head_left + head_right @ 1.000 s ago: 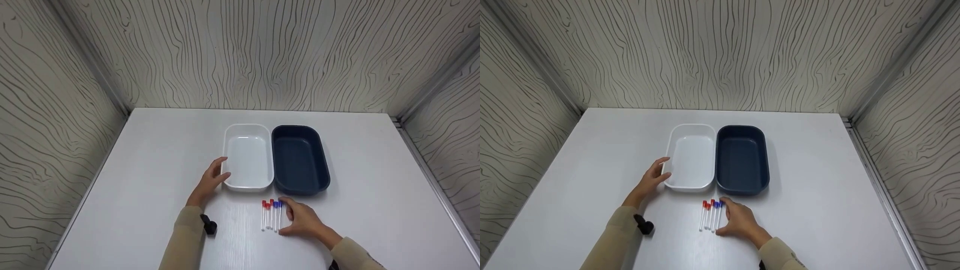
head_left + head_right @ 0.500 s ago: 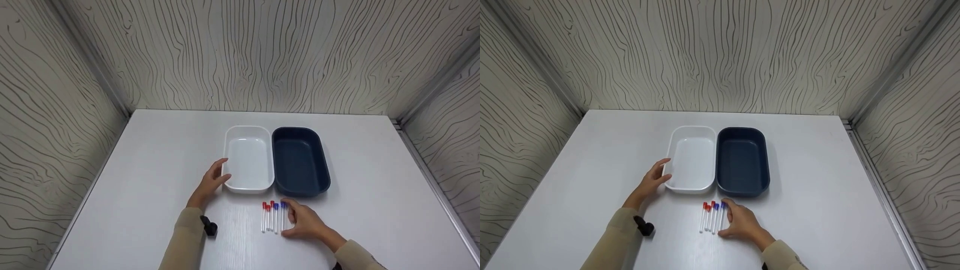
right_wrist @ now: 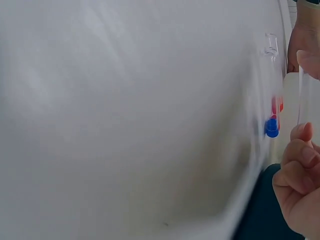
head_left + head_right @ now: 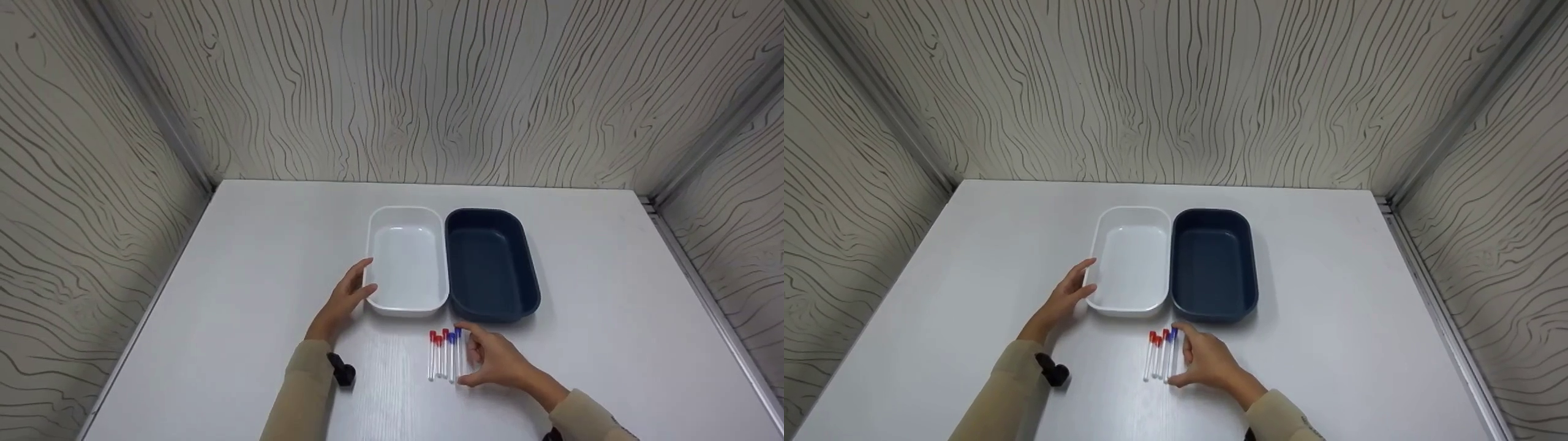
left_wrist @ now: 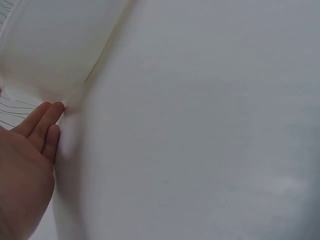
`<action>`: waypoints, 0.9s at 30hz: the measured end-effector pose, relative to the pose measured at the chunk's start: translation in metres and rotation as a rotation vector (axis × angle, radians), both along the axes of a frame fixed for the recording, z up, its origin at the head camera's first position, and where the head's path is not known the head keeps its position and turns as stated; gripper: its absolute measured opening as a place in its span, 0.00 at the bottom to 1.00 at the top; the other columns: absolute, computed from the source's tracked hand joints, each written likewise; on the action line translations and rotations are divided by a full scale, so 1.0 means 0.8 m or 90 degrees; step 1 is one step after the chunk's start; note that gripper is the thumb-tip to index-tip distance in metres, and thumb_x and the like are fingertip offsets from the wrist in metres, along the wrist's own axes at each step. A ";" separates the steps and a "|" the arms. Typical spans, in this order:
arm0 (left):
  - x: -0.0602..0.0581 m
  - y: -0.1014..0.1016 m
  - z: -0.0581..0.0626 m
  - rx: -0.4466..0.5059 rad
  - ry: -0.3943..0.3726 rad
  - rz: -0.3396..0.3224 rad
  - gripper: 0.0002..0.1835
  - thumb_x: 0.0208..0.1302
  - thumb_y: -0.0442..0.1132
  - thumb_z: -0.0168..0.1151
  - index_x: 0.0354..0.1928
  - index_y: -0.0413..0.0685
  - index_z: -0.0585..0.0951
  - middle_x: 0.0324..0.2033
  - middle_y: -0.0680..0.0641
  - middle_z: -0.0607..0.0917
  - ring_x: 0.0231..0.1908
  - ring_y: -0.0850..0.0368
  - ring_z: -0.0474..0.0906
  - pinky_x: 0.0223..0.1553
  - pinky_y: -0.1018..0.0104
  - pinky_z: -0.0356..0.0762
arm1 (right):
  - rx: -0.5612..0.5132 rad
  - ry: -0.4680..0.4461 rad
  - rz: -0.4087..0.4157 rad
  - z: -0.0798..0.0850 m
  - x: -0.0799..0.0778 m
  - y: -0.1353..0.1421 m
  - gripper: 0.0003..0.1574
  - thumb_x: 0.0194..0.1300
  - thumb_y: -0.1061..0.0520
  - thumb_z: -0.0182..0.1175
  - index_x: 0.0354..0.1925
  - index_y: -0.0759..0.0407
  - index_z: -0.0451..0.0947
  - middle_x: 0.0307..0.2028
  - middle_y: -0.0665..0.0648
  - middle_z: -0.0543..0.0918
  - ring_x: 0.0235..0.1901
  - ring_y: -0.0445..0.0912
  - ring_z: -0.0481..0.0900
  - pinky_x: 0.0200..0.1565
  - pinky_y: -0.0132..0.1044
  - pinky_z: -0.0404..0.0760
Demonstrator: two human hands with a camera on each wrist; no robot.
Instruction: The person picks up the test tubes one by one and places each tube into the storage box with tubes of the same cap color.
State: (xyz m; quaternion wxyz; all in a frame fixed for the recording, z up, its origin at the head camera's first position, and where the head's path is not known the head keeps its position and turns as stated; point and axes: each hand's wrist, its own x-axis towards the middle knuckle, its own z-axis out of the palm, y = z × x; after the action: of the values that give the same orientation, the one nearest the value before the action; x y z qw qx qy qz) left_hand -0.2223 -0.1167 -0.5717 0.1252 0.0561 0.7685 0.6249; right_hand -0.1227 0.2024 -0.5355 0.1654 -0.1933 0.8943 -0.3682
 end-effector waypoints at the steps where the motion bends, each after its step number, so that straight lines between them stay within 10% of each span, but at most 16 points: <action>1: 0.000 0.000 0.000 0.003 0.001 -0.003 0.34 0.58 0.55 0.60 0.66 0.70 0.61 0.68 0.47 0.64 0.71 0.48 0.56 0.71 0.52 0.53 | -0.005 0.000 0.003 0.002 0.000 -0.001 0.58 0.35 0.48 0.76 0.63 0.59 0.62 0.27 0.53 0.74 0.23 0.31 0.64 0.25 0.24 0.66; 27: -0.001 -0.005 0.003 -0.001 0.007 -0.015 0.34 0.56 0.52 0.63 0.65 0.71 0.62 0.66 0.42 0.66 0.66 0.45 0.65 0.64 0.52 0.66 | -0.103 0.090 0.052 0.043 -0.041 -0.039 0.53 0.38 0.51 0.75 0.61 0.62 0.62 0.23 0.56 0.73 0.23 0.31 0.63 0.25 0.22 0.67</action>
State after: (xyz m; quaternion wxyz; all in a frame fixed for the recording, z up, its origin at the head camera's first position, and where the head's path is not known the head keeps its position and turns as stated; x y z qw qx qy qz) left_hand -0.2229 -0.1208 -0.5693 0.1288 0.0685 0.7689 0.6226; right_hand -0.1556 0.1711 -0.5010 0.1004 -0.2682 0.8623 -0.4177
